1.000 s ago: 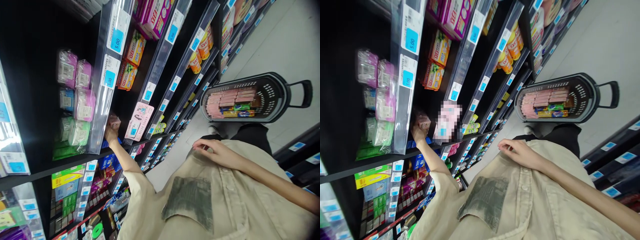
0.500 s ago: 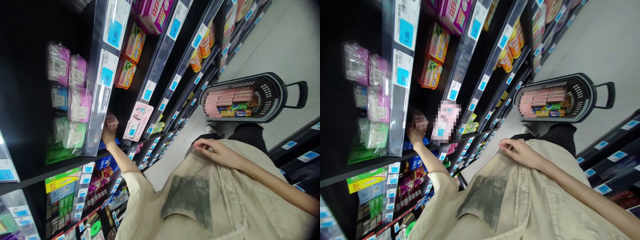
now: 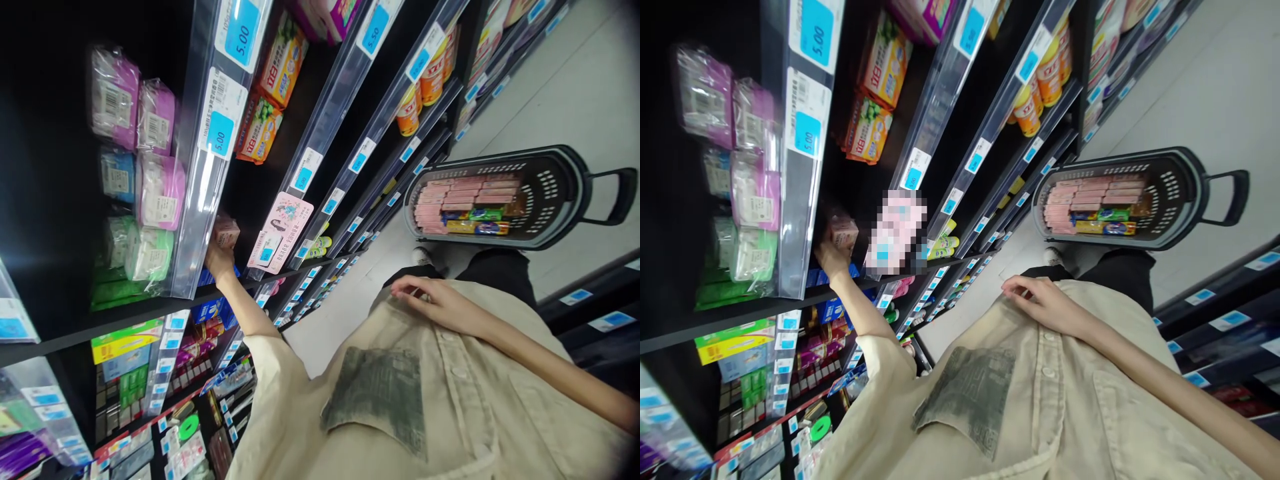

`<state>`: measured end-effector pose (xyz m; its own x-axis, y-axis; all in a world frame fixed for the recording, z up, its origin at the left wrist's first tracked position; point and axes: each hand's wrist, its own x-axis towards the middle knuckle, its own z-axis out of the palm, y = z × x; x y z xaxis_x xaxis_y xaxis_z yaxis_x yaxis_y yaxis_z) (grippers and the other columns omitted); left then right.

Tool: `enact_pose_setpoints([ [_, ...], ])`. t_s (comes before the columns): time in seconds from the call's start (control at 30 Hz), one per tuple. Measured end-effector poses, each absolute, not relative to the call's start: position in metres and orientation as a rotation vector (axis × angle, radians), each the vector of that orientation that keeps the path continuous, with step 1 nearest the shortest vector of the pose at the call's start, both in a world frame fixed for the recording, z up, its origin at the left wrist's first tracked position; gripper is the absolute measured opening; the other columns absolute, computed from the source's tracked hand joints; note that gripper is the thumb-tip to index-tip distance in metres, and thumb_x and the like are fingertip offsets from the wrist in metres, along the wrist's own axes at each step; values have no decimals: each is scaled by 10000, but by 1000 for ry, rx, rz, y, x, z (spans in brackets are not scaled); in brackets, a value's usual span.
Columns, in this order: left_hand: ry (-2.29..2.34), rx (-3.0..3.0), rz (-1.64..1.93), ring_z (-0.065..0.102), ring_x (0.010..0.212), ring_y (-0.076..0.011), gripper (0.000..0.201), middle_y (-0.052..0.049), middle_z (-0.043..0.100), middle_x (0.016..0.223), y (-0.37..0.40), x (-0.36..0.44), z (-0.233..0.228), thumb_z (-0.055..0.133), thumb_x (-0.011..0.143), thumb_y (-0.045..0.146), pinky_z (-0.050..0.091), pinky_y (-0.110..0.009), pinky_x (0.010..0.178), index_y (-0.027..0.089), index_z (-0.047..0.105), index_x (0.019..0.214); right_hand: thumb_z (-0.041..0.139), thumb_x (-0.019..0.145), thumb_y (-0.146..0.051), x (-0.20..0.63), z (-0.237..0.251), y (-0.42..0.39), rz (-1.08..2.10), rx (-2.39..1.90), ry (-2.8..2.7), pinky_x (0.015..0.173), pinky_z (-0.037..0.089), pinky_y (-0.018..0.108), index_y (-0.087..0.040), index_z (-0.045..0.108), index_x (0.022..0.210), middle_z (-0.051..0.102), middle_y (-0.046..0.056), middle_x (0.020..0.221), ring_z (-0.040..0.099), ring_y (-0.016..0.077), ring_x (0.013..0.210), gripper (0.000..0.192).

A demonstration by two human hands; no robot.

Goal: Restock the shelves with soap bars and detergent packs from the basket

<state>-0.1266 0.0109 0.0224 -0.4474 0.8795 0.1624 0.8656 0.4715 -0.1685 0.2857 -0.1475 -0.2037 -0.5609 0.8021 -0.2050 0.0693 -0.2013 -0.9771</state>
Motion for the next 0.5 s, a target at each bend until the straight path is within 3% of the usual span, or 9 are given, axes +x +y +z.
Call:
enact_pose_setpoints([
  [0.2, -2520, -1451, 146, 604, 1330, -317, 880, -247, 532, 1571, 6, -125, 23, 737, 894, 93, 414, -636, 1164, 130, 308, 1662, 504, 999, -615, 294, -215, -153, 1818, -1069, -1474, 748, 575, 342, -233, 726, 1068, 788, 91, 1055, 744, 242, 886, 448],
  [0.33, -2578, -1473, 154, 604, 1352, -391, 919, -309, 540, 1535, 6, -122, 27, 717, 844, 66, 441, -683, 1125, 55, 289, 1658, 527, 999, -562, 297, -221, -153, 1806, -1084, -1451, 750, 575, 333, -214, 732, 1095, 788, 96, 1050, 740, 237, 878, 415],
  [0.43, -2597, -1520, 64, 475, 1481, -464, 947, -355, 444, 1592, -2, -107, 26, 734, 806, 119, 351, -734, 1186, -58, 292, 1624, 551, 988, -481, 299, -220, -153, 1792, -1101, -1410, 752, 569, 311, -189, 729, 1100, 789, 93, 1020, 733, 221, 860, 360],
  [0.5, -2425, -1612, -160, 314, 1588, -448, 925, -346, 308, 1676, -12, -90, 19, 690, 831, 189, 203, -720, 1275, -92, 289, 1615, 547, 990, -435, 304, -224, -152, 1758, -1146, -1391, 739, 556, 290, -182, 728, 1083, 787, 82, 989, 723, 203, 837, 325],
])
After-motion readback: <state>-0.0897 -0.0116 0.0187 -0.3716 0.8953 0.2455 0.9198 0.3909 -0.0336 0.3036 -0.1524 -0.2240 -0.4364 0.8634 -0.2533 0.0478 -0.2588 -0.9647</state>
